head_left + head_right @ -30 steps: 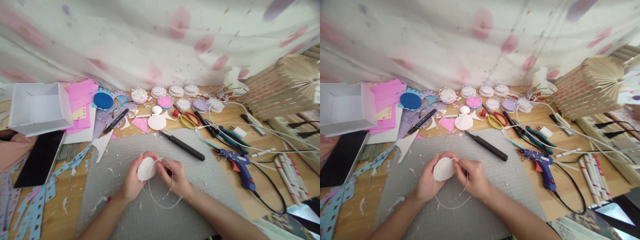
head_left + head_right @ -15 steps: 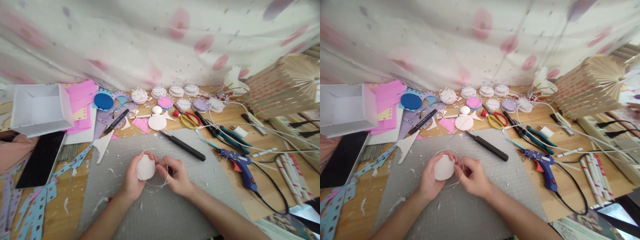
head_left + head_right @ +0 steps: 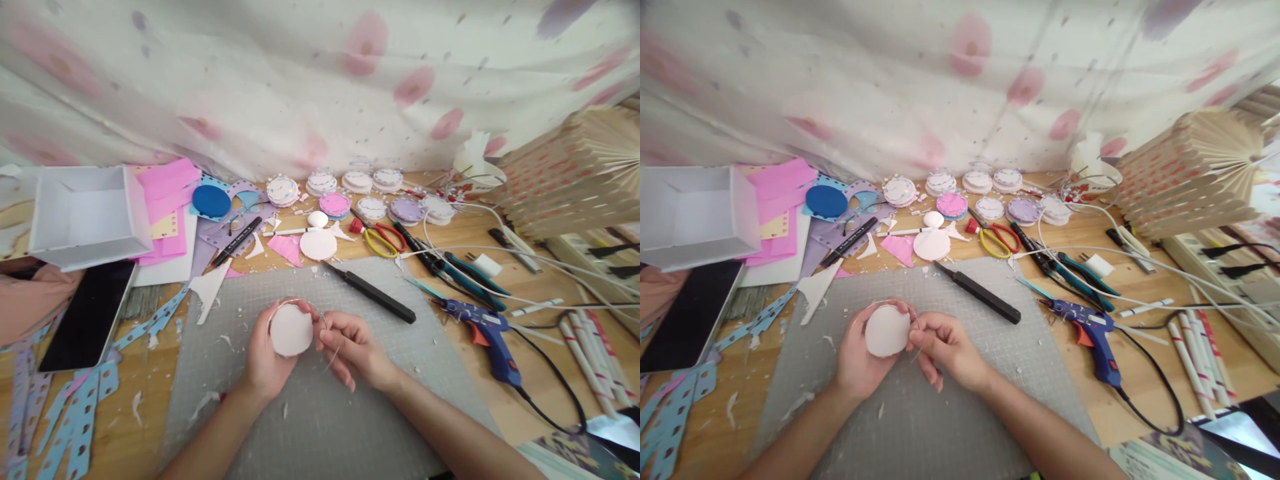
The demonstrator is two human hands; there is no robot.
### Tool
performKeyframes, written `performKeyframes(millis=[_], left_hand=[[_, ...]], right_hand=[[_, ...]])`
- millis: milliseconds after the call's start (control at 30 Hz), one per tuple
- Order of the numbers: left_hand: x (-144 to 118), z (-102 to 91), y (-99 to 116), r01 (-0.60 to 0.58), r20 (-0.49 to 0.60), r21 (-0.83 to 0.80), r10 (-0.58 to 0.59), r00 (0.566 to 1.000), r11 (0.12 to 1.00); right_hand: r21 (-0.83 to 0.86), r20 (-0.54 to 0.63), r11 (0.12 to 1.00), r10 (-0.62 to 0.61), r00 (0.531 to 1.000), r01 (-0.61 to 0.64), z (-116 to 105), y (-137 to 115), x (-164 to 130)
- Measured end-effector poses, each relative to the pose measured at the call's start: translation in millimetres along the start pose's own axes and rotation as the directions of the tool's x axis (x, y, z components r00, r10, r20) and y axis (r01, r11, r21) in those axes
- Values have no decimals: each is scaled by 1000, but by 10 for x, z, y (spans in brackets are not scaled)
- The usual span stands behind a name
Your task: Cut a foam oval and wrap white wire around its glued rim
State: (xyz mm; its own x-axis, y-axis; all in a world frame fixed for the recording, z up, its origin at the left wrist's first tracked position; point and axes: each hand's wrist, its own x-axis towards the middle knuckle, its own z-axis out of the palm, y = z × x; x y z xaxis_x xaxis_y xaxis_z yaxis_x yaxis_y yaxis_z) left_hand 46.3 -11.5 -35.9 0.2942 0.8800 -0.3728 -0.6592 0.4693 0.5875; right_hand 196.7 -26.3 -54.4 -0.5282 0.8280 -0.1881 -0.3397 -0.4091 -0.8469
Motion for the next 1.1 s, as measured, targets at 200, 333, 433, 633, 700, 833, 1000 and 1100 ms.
performKeyframes(millis=[200, 333, 433, 633, 700, 833, 1000, 1100], left_hand=[[-47, 40, 41, 27, 1, -24, -27, 1000, 999], [-38, 14, 54, -2, 8, -34, 2, 1000, 999], [-24, -14, 53, -21, 7, -42, 21, 1000, 999], [-19, -11, 79, -4, 15, -84, 6, 1000, 996], [-21, -5, 92, 18, 17, -87, -16, 1000, 996], [-25, -8, 96, -13, 42, -51, 15, 999, 999], [-26, -31, 48, -112, 32, 100, 109, 994, 989], [-11, -57, 21, -123, 8, 147, 123, 992, 982]], right_hand=[[200, 97, 976, 65, 993, -84, 37, -38, -3], [225, 139, 971, 54, 989, -85, 49, -45, -12], [245, 166, 967, 37, 985, -77, 39, -34, -18], [286, 219, 953, 33, 975, -97, -4, 0, -4], [287, 213, 953, 33, 977, -94, -8, 3, 3], [276, 164, 959, 19, 986, -64, 5, -4, 14], [266, 160, 963, -4, 987, -39, 13, -4, 28], [211, 158, 977, -2, 987, -32, 12, 10, 27]])
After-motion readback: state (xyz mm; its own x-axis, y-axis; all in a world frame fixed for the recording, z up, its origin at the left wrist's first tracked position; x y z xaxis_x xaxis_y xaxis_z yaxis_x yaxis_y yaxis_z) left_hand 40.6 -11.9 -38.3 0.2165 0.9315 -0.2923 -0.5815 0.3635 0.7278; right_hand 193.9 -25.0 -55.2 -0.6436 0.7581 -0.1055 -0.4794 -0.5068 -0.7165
